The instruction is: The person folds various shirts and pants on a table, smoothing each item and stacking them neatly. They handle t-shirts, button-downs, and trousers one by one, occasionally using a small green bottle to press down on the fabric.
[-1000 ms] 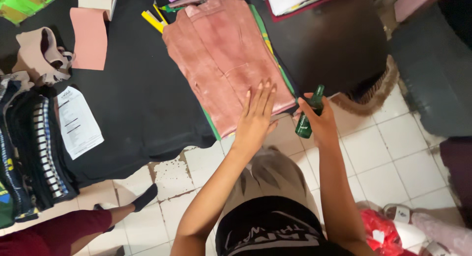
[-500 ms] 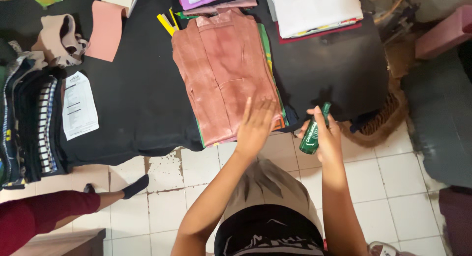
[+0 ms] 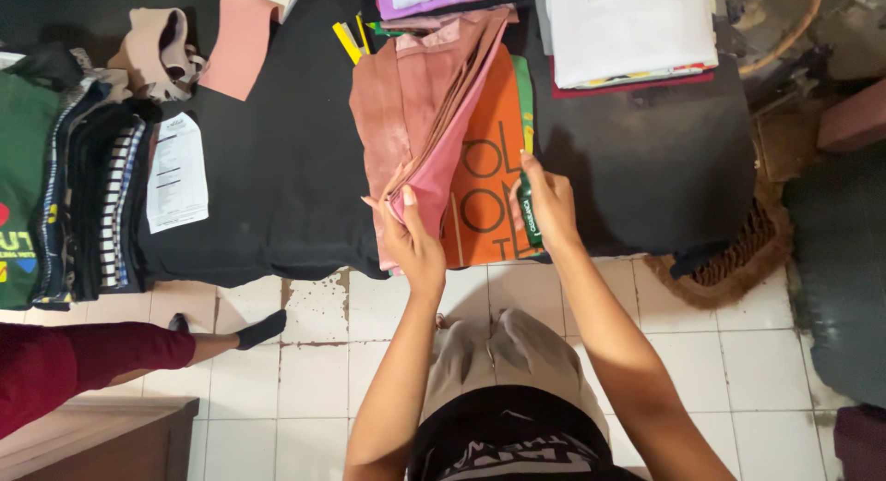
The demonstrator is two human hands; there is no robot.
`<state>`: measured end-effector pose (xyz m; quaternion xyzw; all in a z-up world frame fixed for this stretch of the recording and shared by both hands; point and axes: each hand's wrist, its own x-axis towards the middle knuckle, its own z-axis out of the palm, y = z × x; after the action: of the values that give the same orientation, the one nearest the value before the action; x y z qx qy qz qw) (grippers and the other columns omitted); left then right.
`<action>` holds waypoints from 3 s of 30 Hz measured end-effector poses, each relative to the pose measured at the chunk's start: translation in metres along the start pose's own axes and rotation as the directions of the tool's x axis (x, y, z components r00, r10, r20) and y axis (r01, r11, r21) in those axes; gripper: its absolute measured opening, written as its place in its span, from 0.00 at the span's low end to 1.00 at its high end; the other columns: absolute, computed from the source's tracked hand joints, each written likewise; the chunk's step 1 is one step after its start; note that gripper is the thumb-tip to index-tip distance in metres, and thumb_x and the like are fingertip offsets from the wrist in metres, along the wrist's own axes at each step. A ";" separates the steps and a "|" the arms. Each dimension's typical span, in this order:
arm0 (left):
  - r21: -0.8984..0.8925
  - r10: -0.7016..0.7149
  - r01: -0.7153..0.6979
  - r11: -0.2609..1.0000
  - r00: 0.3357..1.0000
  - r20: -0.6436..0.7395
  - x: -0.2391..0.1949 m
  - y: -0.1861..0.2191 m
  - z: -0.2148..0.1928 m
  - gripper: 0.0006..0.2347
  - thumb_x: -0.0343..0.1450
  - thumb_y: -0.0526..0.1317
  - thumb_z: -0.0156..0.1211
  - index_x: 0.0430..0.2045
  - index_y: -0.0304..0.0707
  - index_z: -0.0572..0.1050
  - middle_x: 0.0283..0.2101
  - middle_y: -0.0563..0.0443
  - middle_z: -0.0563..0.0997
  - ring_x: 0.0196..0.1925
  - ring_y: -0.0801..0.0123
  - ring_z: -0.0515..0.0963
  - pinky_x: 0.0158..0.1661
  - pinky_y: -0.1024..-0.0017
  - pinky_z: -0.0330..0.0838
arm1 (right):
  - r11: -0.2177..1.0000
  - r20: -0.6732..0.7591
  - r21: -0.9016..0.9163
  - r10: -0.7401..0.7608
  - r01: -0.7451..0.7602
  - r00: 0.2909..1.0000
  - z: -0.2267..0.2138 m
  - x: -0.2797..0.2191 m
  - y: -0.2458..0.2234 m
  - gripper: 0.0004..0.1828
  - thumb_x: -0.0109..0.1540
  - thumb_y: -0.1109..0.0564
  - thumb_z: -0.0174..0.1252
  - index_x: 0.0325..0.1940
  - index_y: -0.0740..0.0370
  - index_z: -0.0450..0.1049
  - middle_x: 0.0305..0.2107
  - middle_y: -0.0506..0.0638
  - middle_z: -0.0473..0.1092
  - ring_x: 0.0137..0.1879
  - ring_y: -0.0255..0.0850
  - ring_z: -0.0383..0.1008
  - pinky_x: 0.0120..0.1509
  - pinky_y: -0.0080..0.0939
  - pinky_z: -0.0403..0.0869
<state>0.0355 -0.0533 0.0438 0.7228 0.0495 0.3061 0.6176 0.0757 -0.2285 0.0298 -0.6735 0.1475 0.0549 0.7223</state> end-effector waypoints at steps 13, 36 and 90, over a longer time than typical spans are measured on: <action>-0.028 -0.023 0.021 0.999 0.997 -0.074 0.006 0.006 -0.007 0.18 0.82 0.40 0.41 0.58 0.20 0.69 0.63 0.39 0.75 0.70 0.65 0.70 0.77 0.61 0.28 | 0.992 -0.082 -0.122 -0.010 0.000 0.997 0.006 0.092 -0.029 0.36 0.65 0.31 0.56 0.21 0.65 0.71 0.12 0.50 0.66 0.15 0.36 0.67 0.19 0.38 0.67; -0.218 -0.242 0.224 0.950 0.968 -0.062 0.013 0.002 -0.014 0.17 0.82 0.43 0.44 0.54 0.24 0.73 0.52 0.43 0.80 0.55 0.69 0.75 0.59 0.73 0.65 | 0.891 0.111 -0.453 0.090 -0.030 0.990 0.001 -0.009 -0.029 0.34 0.65 0.33 0.53 0.19 0.63 0.72 0.10 0.46 0.67 0.17 0.34 0.70 0.25 0.35 0.69; 0.212 0.179 -0.609 0.764 0.516 0.838 -0.053 -0.050 0.020 0.32 0.67 0.47 0.64 0.67 0.36 0.63 0.69 0.42 0.69 0.70 0.52 0.68 0.70 0.58 0.56 | 0.996 0.126 -0.002 -0.088 0.089 0.988 -0.110 -0.018 0.001 0.18 0.71 0.47 0.56 0.49 0.66 0.75 0.25 0.49 0.71 0.30 0.35 0.72 0.36 0.35 0.72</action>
<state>0.0181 -0.0829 -0.0232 0.9007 -0.3196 0.0768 0.2840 0.0426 -0.3347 0.0284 -0.6775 0.0713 0.0655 0.7291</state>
